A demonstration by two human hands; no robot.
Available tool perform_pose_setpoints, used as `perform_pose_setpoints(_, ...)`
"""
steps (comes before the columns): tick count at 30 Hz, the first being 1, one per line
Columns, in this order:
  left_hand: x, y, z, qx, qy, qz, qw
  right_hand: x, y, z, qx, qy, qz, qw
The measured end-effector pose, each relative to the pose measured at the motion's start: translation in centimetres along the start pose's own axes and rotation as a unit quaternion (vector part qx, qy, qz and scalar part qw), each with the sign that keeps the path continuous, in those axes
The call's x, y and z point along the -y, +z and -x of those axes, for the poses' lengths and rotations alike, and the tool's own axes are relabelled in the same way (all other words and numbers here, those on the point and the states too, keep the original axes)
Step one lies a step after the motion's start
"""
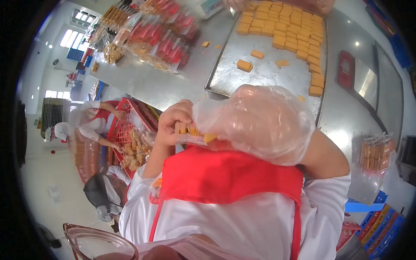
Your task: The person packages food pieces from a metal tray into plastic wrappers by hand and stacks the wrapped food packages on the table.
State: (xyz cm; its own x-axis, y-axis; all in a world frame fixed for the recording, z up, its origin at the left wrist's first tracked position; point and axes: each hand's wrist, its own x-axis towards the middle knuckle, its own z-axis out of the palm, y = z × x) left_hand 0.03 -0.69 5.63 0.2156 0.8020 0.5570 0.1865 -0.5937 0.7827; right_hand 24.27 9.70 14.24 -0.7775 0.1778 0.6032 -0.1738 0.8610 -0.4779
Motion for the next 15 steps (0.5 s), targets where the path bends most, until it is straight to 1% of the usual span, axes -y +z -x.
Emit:
perform_pose_setpoints(2,-0.1,-0.3,-0.4,0.016,0.020,-0.004,1.000,0.4,0.1,-0.6,-0.059,-0.058,0.051,0.995)
perform_pose_setpoints(4,0.4,-0.3,-0.5,0.023,0.038,-0.003,0.999,0.6,0.0,-0.8,-0.096,-0.088,0.083,0.988)
perform_pose_setpoints(5,0.8,-0.3,-0.3,0.025,0.045,-0.003,0.999,0.5,0.1,-0.6,-0.097,-0.085,0.082,0.988)
perform_pose_setpoints(8,0.6,-0.1,0.6,-0.006,-0.114,0.066,0.991,-0.3,-0.7,0.1,-0.055,-0.060,0.087,0.993)
perform_pose_setpoints(9,1.2,0.1,1.5,-0.057,-0.170,0.104,0.978,-0.7,-0.8,0.6,-0.047,-0.035,0.082,0.995)
perform_pose_setpoints(11,4.0,0.6,4.0,-0.158,-0.274,0.178,0.932,-1.6,-0.6,1.5,-0.043,0.028,0.068,0.996)
perform_pose_setpoints(12,5.4,1.3,4.4,-0.177,-0.264,0.277,0.907,-2.0,-0.2,1.8,-0.046,0.068,0.056,0.995)
perform_pose_setpoints(15,6.2,2.4,6.1,-0.097,-0.355,0.357,0.858,-3.3,0.9,2.0,-0.097,0.093,0.059,0.989)
